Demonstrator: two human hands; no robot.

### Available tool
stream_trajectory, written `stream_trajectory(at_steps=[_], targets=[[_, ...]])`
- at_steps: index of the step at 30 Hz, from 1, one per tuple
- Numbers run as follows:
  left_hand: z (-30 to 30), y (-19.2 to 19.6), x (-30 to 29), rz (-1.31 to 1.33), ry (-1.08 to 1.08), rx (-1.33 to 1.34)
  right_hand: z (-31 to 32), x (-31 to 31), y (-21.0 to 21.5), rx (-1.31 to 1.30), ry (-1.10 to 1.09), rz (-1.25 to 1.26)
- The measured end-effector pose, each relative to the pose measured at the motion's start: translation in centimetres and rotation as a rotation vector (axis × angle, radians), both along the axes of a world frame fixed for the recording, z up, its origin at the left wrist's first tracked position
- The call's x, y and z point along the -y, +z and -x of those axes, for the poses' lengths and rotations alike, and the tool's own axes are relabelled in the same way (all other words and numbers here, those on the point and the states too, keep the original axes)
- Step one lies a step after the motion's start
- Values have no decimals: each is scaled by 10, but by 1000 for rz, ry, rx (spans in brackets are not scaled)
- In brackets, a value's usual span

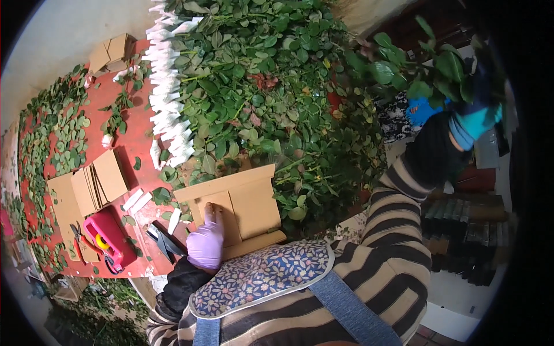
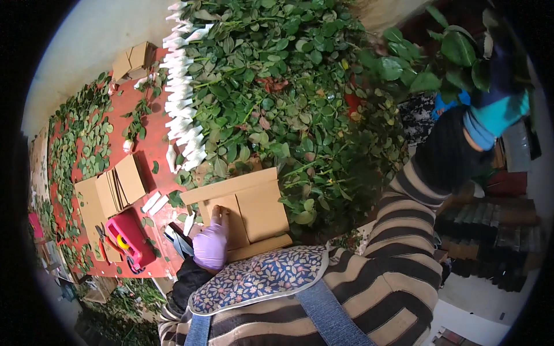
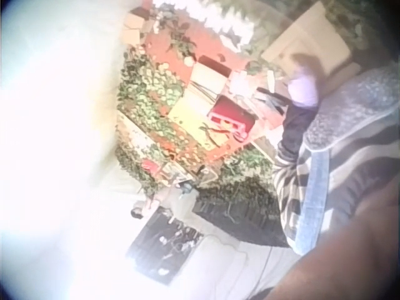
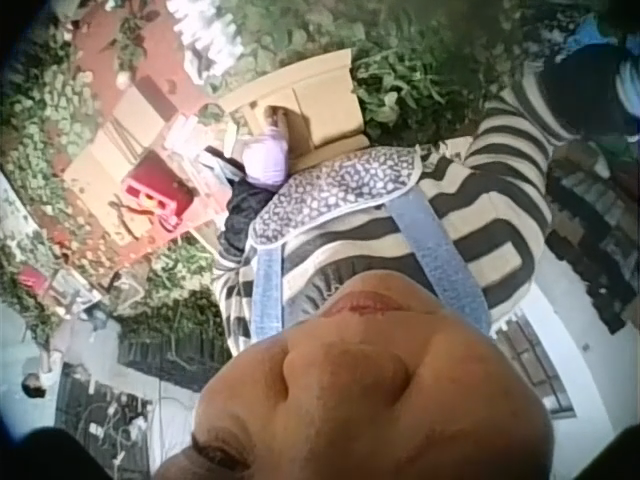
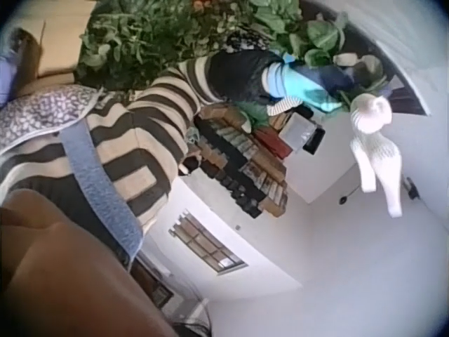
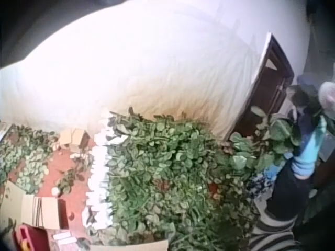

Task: The person places a row of roses into a small cardboard box, arranges them neatly, and uses a stapler to secure the internal packing material.

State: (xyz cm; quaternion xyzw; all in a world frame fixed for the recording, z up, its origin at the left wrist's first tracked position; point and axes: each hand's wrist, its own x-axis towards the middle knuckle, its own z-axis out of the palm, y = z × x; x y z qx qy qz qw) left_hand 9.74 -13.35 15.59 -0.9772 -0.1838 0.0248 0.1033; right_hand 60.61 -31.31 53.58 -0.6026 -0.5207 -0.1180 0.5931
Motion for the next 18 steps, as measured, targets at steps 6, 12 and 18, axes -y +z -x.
stream_trajectory(at_steps=[6,12,18], targets=[[2,6,0,2,45,-38,151,-143,-74,52,-164,914],[-3,8,3,-11,70,12,65,-231,-185,518,-148,993],[2,6,2,33,64,10,45,-304,-246,755,-74,1067]])
